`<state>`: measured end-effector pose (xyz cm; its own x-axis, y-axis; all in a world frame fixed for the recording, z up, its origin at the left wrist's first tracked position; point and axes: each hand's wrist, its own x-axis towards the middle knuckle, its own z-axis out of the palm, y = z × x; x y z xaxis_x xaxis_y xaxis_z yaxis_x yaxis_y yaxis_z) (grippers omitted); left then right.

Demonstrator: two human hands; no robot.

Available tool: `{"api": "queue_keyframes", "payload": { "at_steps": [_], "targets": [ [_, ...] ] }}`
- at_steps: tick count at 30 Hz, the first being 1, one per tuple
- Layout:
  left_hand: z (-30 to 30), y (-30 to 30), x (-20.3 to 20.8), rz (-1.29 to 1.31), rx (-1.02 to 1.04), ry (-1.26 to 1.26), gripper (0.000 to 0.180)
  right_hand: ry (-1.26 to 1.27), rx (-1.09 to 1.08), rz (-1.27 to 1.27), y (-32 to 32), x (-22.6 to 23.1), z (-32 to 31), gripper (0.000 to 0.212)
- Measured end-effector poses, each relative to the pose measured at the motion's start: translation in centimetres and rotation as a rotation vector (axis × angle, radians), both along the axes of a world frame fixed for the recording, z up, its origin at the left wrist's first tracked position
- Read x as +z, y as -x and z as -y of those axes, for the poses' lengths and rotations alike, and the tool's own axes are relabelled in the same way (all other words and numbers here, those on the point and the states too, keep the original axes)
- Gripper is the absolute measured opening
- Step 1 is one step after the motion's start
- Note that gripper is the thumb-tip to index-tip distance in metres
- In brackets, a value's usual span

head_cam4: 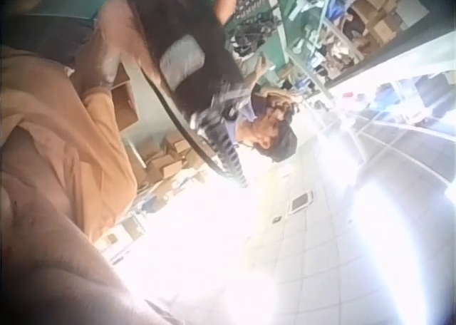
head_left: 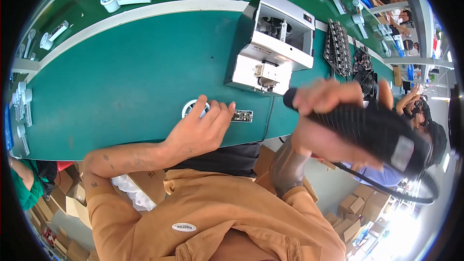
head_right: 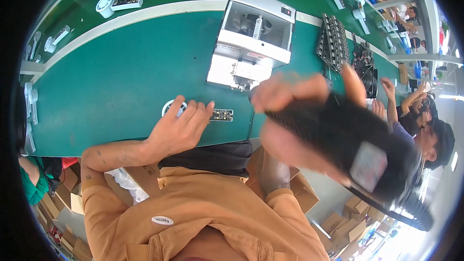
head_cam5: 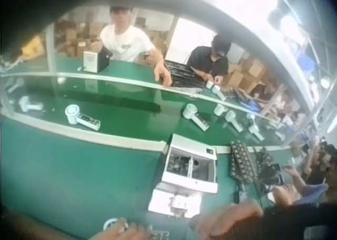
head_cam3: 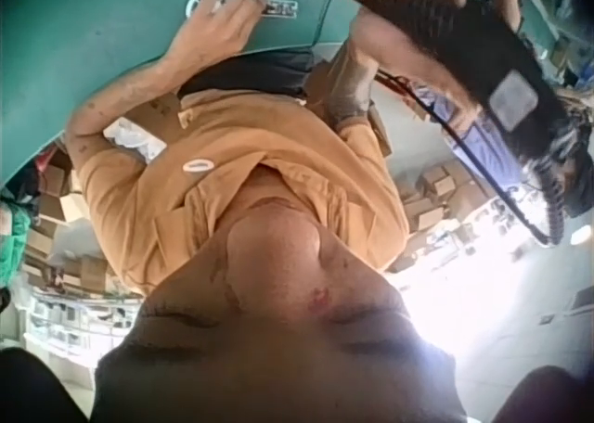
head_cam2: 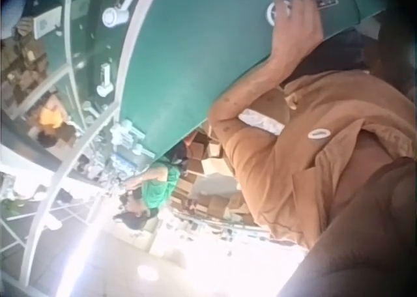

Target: The person assembles electronic components and a PCB into a plastic housing using an electric screwdriver to secure them with screws.

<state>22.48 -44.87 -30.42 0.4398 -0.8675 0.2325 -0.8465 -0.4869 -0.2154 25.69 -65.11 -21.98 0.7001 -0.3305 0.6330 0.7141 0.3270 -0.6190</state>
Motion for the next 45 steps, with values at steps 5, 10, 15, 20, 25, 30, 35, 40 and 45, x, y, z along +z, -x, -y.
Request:
{"api": "queue_keyframes", "payload": {
  "at_steps": [5, 10, 15, 20, 25, 30, 35, 40, 45],
  "targets": [
    [0.4, -0.1, -0.1, -0.006, 0.008, 0.007, 0.040, 0.344, -0.275, -0.437, -3.0, -0.8, -1.2, 0.108],
    [0.3, -0.1, -0.7, -0.001, 0.023, 0.015, 0.040, 0.220, -0.215, -0.523, -1.2, -1.7, -1.2, 0.106],
    [0.5, -0.2, -0.8, 0.017, 0.011, 0.019, 0.040, 0.016, -0.099, -0.396, 0.2, -2.3, 0.1, 0.102],
    [0.5, -0.3, -0.9, 0.004, 0.014, 0.015, 0.041, -0.073, 0.008, -0.369, 0.5, -2.6, 0.4, 0.108],
    [0.8, -0.4, -1.1, 0.001, 0.012, 0.032, 0.040, -0.118, 0.011, -0.411, 2.0, -3.4, 0.1, 0.108],
    [1.0, -0.4, -1.3, 0.011, 0.006, 0.034, 0.040, -0.159, 0.046, -0.440, 2.0, -4.4, 0.6, 0.108],
    [1.0, -0.5, -1.4, -0.001, 0.010, 0.040, 0.040, -0.184, 0.088, -0.409, 2.1, -5.5, 0.8, 0.104],
    [1.2, -0.6, -1.3, -0.009, 0.009, 0.030, 0.041, -0.180, 0.081, -0.357, 2.4, -5.1, 1.3, 0.103],
    [1.2, -0.7, -1.4, -0.029, 0.010, 0.021, 0.041, -0.196, 0.111, -0.349, 2.5, -6.0, 1.4, 0.101]
  ]
}}
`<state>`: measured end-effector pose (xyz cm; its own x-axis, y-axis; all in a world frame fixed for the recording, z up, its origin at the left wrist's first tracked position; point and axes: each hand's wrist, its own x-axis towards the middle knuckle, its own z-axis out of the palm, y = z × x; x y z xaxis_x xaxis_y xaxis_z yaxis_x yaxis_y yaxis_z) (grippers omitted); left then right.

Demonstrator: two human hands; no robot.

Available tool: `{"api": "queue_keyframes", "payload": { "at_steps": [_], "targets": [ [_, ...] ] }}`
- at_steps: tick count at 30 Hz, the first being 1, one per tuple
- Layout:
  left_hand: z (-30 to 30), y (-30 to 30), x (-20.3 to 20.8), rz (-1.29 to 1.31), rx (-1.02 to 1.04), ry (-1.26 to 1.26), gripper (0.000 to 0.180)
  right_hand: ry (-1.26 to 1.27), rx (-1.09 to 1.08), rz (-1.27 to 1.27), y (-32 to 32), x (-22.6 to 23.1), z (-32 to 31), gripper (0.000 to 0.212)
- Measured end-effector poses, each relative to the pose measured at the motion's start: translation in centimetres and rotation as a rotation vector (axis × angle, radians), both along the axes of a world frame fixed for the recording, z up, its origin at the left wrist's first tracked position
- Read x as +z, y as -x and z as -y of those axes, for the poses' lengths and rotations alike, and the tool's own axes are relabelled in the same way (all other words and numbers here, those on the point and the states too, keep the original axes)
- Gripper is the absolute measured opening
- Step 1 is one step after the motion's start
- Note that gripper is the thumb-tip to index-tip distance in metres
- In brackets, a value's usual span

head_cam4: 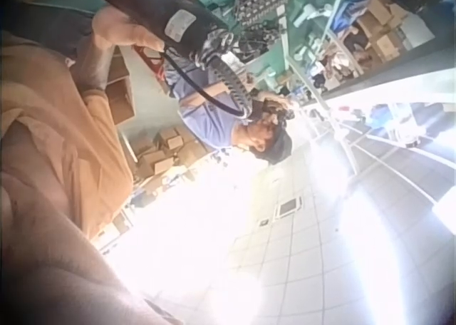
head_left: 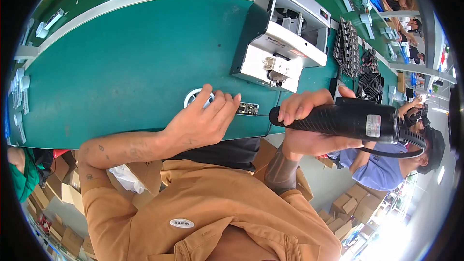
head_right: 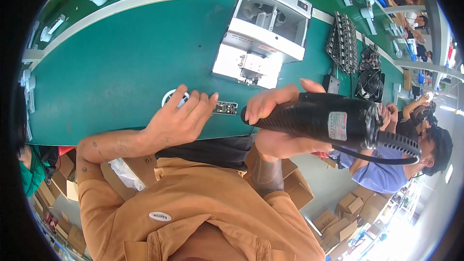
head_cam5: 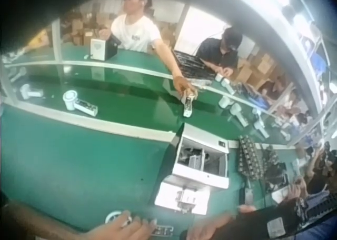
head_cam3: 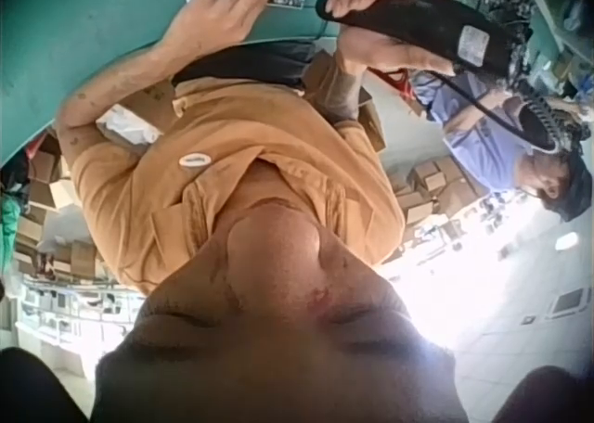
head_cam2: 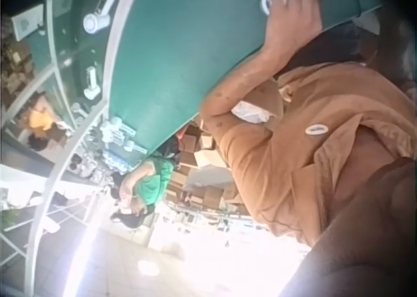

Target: The person assembles electronic components and a PCB into a plastic housing using an electric screwdriver to secure them with screws.

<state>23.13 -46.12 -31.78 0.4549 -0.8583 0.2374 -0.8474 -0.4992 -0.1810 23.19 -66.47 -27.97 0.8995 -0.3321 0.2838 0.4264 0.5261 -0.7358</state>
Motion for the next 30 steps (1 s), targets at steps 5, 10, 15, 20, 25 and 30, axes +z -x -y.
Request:
{"api": "queue_keyframes", "payload": {
  "at_steps": [5, 10, 15, 20, 25, 30],
  "targets": [
    [0.1, -0.2, -0.1, -0.011, -0.011, 0.004, 0.041, 0.033, 0.055, 0.122, 0.7, -0.4, -0.3, 0.095],
    [0.1, -0.4, -0.3, 0.000, -0.014, 0.004, 0.040, 0.045, 0.069, 0.205, 1.4, -0.8, -0.2, 0.089],
    [0.4, -0.7, -0.3, -0.008, -0.020, 0.050, 0.039, 0.069, 0.078, 0.183, 1.7, -0.8, 0.4, 0.088],
    [0.8, -0.7, -1.2, -0.068, -0.043, 0.176, 0.033, 0.063, 0.070, 0.208, -0.1, 1.6, 3.0, 0.090],
    [2.2, -1.6, -1.1, -0.045, -0.049, 0.278, 0.035, 0.251, -0.143, 0.207, -4.9, 4.1, 1.9, 0.100],
    [1.0, -2.0, 0.6, -0.250, -0.054, 0.551, 0.049, 0.510, -0.301, -0.057, -6.7, 3.3, 0.1, 0.103]
  ]
}}
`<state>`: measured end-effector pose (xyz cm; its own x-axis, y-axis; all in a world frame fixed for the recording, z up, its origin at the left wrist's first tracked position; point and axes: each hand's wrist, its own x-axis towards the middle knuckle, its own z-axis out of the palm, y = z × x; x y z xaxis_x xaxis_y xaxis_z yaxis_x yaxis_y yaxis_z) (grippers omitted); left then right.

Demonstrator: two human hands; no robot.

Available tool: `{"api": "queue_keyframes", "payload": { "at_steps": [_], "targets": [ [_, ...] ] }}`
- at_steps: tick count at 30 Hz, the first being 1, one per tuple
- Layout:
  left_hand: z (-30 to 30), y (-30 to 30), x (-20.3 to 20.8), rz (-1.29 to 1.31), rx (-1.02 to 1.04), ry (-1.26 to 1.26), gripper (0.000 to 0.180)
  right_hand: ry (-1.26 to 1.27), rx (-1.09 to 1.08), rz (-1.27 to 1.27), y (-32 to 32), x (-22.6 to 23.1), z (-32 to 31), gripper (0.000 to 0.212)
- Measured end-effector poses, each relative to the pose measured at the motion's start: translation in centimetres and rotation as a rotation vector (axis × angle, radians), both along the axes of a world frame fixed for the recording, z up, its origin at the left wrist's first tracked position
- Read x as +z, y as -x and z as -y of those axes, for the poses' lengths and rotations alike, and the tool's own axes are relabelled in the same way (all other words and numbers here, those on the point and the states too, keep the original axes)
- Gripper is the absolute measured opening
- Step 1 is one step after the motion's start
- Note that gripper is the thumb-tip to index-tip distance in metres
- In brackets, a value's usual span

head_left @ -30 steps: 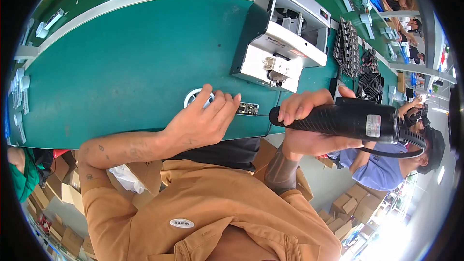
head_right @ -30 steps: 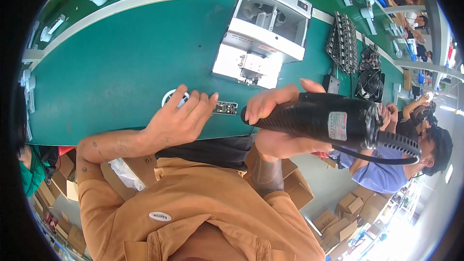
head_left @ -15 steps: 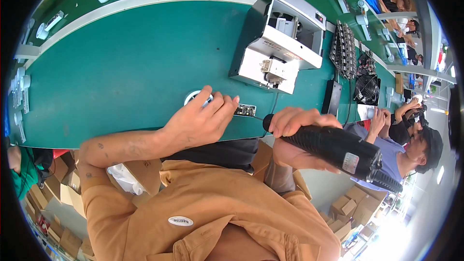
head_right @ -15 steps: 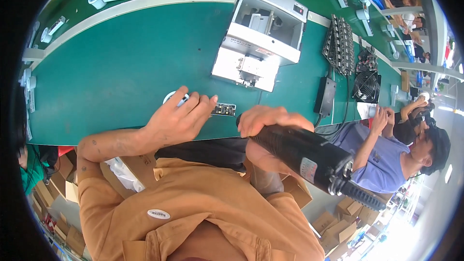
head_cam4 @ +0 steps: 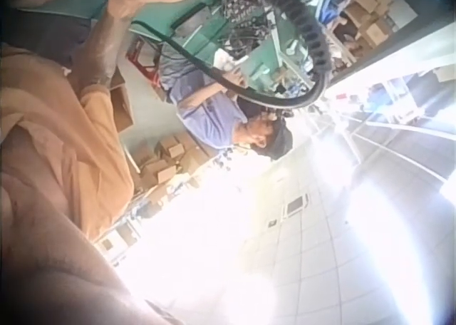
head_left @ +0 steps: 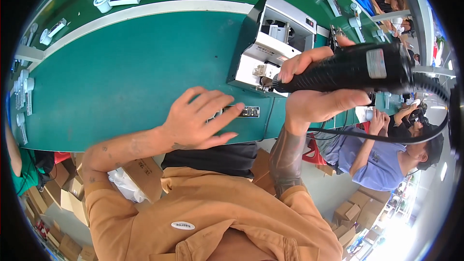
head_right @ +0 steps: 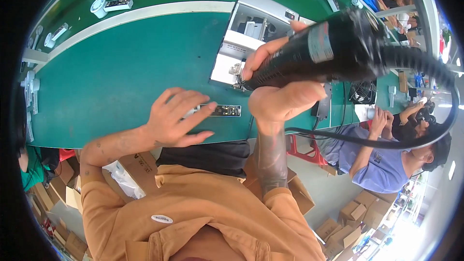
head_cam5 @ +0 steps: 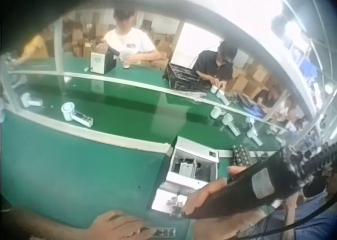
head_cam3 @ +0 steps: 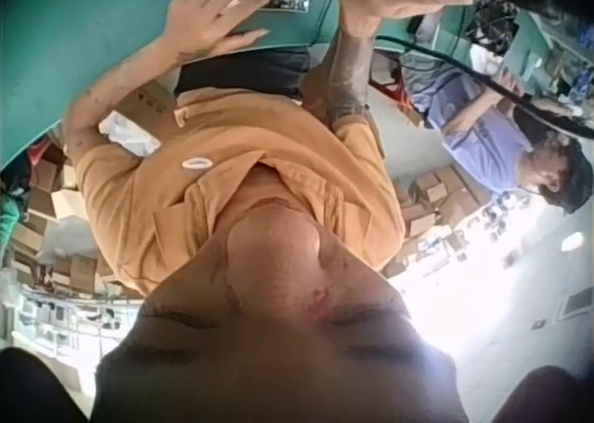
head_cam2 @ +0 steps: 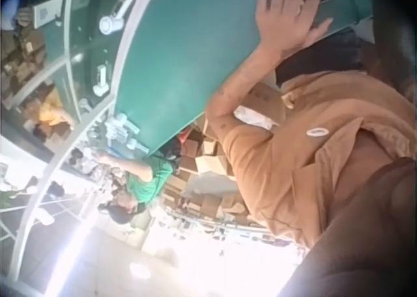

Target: The person assembles electronic components and a PCB into a plastic housing using an electric screwdriver to secure them with screws.

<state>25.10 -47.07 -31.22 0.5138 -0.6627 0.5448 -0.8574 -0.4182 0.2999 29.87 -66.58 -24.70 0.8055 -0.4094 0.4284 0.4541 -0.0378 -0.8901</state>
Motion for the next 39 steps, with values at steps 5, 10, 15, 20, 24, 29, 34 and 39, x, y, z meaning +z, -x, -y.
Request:
{"api": "queue_keyframes", "payload": {
  "at_steps": [5, 10, 15, 20, 24, 29, 34, 39],
  "targets": [
    [-1.1, 0.1, -1.2, -0.444, 0.128, 0.116, 0.082, -0.219, 0.093, -0.007, 2.5, -1.0, 0.2, 0.102],
    [-0.7, -0.5, -2.0, -0.401, 0.068, 0.062, 0.087, -0.590, 0.330, 0.171, 3.9, -1.5, -0.9, 0.105],
    [-0.3, -0.4, -1.8, -0.406, 0.104, 0.054, 0.080, -0.212, 0.259, -0.105, 3.7, -2.1, -2.1, 0.106],
    [0.1, -0.4, -2.1, -0.401, 0.096, 0.095, 0.078, -0.322, 0.325, -0.096, 3.1, -2.4, -3.0, 0.106],
    [0.1, -0.4, -2.0, -0.436, 0.106, 0.043, 0.076, -0.288, 0.313, -0.125, 3.2, -3.1, -2.7, 0.105],
    [0.0, -0.5, -2.8, -0.459, 0.050, 0.127, 0.076, -0.251, 0.433, -0.134, 3.2, -3.7, -2.5, 0.105],
    [0.4, -0.9, -2.6, -0.466, -0.001, 0.155, 0.076, -0.392, 0.626, 0.017, 2.8, -4.4, -2.0, 0.102],
    [0.8, -0.9, -2.6, -0.429, -0.007, 0.139, 0.078, -0.300, 0.518, -0.034, 3.7, -3.9, -1.5, 0.099]
  ]
}}
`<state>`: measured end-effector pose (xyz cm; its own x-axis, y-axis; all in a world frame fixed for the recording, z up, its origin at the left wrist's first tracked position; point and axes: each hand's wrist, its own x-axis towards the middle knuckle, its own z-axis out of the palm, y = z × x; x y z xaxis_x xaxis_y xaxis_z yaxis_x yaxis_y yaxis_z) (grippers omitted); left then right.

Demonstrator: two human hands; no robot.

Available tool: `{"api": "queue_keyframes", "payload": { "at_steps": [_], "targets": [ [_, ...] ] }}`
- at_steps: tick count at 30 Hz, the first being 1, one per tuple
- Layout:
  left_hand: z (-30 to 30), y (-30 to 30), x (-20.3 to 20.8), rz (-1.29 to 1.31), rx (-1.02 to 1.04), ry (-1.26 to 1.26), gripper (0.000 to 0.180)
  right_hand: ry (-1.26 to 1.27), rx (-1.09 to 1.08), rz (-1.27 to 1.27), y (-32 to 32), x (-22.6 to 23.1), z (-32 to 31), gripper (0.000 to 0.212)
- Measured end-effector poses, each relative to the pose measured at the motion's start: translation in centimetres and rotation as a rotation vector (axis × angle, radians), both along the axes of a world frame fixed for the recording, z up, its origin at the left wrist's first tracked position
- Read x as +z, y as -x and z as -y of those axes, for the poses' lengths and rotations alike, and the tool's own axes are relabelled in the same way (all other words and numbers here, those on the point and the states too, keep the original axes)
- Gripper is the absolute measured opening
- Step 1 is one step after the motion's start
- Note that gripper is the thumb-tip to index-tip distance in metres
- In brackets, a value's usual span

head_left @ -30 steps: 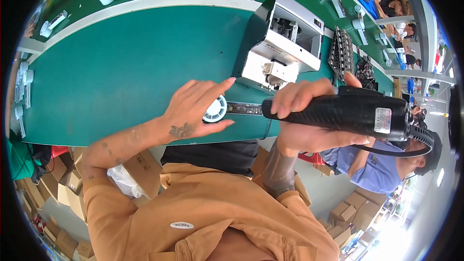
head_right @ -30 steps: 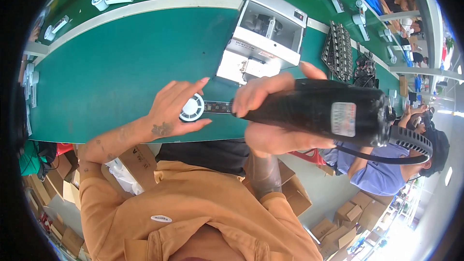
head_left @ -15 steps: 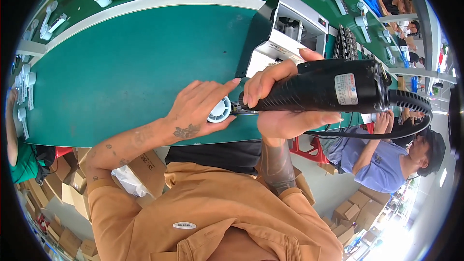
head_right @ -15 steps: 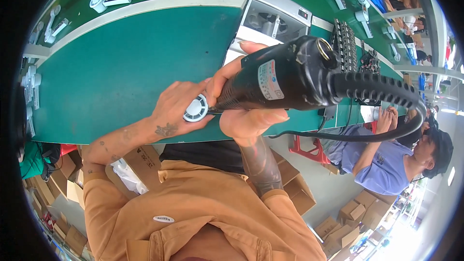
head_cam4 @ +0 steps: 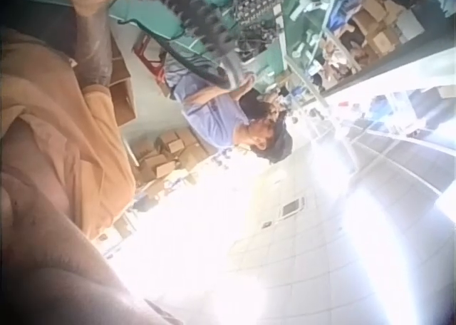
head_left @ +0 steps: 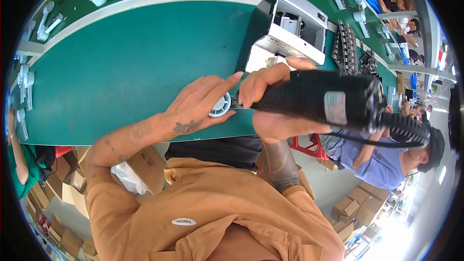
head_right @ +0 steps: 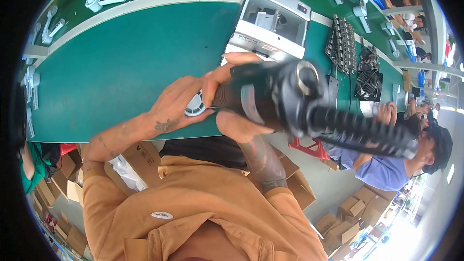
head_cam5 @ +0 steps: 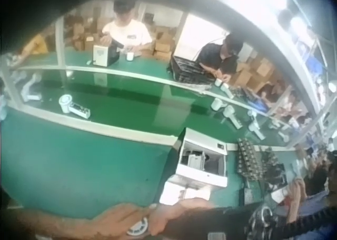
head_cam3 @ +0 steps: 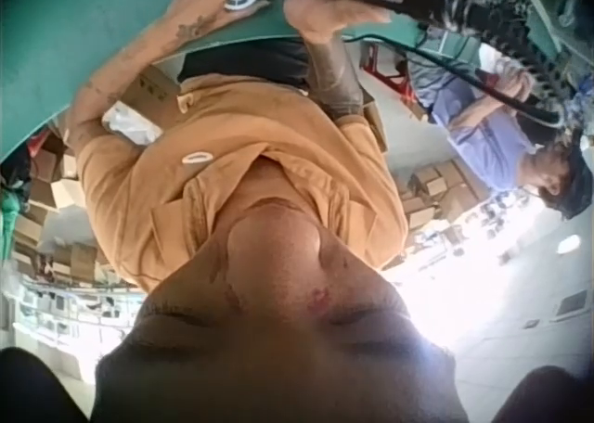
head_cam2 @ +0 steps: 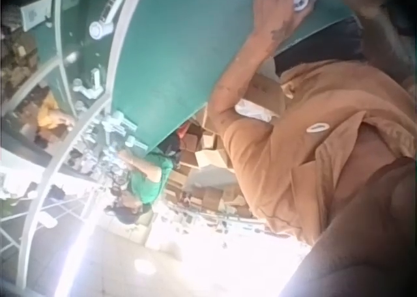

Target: The person assembles electronic components and a PCB into a plastic housing using an electric screwdriver to secure them with screws.

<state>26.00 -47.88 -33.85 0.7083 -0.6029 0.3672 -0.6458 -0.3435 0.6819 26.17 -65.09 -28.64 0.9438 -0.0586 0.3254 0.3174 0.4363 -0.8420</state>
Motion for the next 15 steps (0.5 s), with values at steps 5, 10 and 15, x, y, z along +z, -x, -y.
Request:
{"api": "queue_keyframes", "payload": {
  "at_steps": [5, 10, 15],
  "targets": [
    [0.0, 0.4, 0.2, 0.086, -0.002, -0.074, 0.083, -0.269, 0.048, 0.244, 0.7, 1.5, 5.1, 0.072],
    [0.5, 0.1, 0.1, 0.053, 0.017, -0.062, 0.083, -0.082, -0.407, 0.219, -1.8, 4.0, 7.2, 0.095],
    [0.6, 0.0, -0.2, 0.038, 0.011, -0.058, 0.083, 0.379, -0.617, 0.054, -4.1, 3.8, 4.3, 0.100]
  ]
}}
